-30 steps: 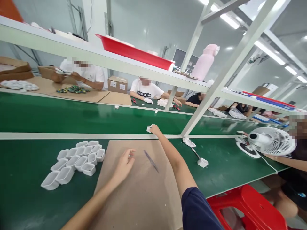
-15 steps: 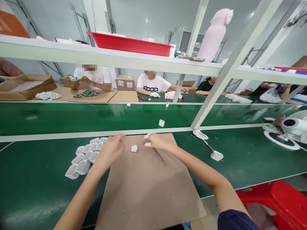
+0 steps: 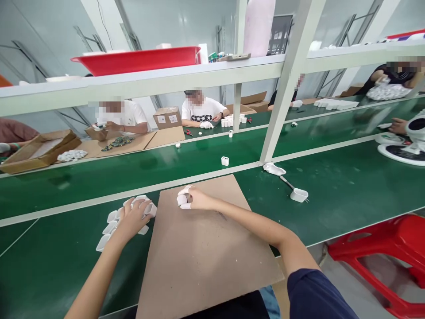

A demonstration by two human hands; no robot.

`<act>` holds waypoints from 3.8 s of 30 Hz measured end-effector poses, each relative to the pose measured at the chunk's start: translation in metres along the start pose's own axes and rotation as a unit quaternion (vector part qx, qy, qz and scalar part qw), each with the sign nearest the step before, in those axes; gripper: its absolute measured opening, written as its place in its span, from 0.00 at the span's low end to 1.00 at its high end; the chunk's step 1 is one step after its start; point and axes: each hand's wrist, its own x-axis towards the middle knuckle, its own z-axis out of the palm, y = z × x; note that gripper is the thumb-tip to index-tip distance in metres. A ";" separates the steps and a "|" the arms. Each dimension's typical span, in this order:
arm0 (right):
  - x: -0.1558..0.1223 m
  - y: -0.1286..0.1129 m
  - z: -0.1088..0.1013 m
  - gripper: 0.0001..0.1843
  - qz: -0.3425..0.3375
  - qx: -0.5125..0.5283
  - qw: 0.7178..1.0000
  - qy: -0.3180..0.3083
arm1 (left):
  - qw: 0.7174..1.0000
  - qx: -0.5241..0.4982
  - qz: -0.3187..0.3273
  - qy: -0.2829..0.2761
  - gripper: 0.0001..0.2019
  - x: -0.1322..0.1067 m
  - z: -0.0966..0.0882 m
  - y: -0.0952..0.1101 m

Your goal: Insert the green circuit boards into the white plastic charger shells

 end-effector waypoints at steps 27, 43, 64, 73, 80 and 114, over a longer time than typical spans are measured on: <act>-0.079 -0.034 -0.038 0.27 0.137 0.443 0.876 0.134 | 0.860 -0.470 0.164 0.116 0.16 -0.025 0.013 0.123; -0.075 -0.019 -0.035 0.26 0.327 0.400 0.831 0.208 | 0.846 -0.502 0.026 -0.176 0.26 -0.032 0.033 0.129; -0.086 -0.056 -0.035 0.22 -0.101 0.065 0.977 0.176 | 0.813 -0.501 0.277 0.105 0.29 -0.029 0.033 0.129; -0.088 -0.051 -0.025 0.20 -0.114 0.034 0.978 0.173 | 0.816 -0.500 0.276 0.088 0.30 -0.031 0.037 0.130; -0.086 -0.049 -0.023 0.26 -0.110 0.035 0.977 0.177 | 0.827 -0.488 0.268 0.083 0.28 -0.031 0.036 0.130; -0.082 -0.039 -0.015 0.23 -0.085 0.016 0.974 0.208 | 0.848 -0.481 0.217 0.057 0.23 -0.029 0.029 0.137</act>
